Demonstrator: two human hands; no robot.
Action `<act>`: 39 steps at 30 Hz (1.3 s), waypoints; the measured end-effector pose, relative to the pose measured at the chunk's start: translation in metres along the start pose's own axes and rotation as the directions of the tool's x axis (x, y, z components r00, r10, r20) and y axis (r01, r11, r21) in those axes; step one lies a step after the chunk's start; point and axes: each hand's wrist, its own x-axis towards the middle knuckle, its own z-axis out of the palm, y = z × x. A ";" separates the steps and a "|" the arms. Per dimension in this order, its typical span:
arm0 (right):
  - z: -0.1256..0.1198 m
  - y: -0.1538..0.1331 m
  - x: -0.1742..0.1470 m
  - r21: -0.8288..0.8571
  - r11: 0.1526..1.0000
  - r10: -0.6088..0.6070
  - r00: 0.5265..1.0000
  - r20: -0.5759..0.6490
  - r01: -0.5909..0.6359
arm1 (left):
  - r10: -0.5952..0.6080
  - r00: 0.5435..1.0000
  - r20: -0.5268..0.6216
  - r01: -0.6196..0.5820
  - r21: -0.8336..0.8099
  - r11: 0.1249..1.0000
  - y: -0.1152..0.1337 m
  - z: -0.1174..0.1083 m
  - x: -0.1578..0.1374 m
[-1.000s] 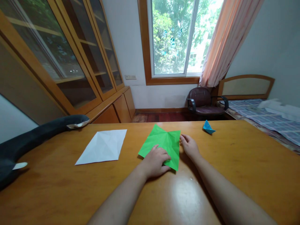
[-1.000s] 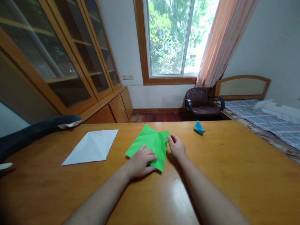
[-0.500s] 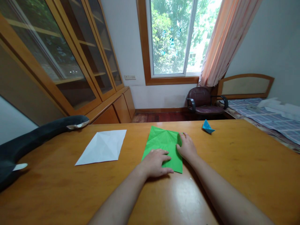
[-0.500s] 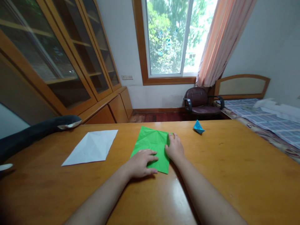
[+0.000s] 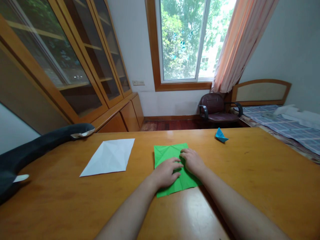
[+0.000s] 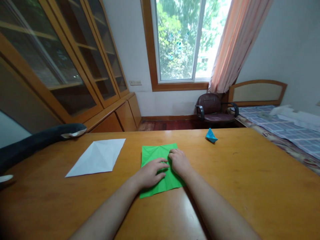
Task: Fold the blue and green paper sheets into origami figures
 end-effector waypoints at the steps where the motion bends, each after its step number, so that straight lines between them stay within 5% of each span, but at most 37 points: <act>1: 0.001 0.000 0.000 0.022 0.999 -0.023 1.000 0.008 0.023 | -0.037 0.999 -0.039 0.036 -0.018 0.999 -0.003 0.001 0.000; 6: 0.004 -0.001 0.001 0.069 0.995 -0.076 0.997 0.001 0.076 | -0.207 0.970 -0.130 0.217 0.063 0.974 -0.022 0.005 0.004; 18: 0.002 -0.012 -0.001 -0.019 0.999 -0.043 0.999 0.011 0.043 | -0.245 0.957 -0.156 0.275 0.219 0.936 -0.033 0.016 0.008; 24: 0.003 -0.015 0.000 -0.058 0.990 0.126 0.992 -0.018 -0.126 | -0.267 0.958 -0.100 0.284 0.257 0.924 -0.033 0.017 0.007; 30: 0.007 0.003 0.006 0.012 0.937 0.346 0.928 -0.137 -0.348 | -0.303 0.953 -0.005 0.296 0.241 0.924 -0.031 0.014 0.007; 39: 0.010 0.009 0.008 0.147 0.925 0.369 0.918 -0.142 -0.349 | -0.313 0.950 0.020 0.299 0.242 0.923 -0.031 0.013 0.007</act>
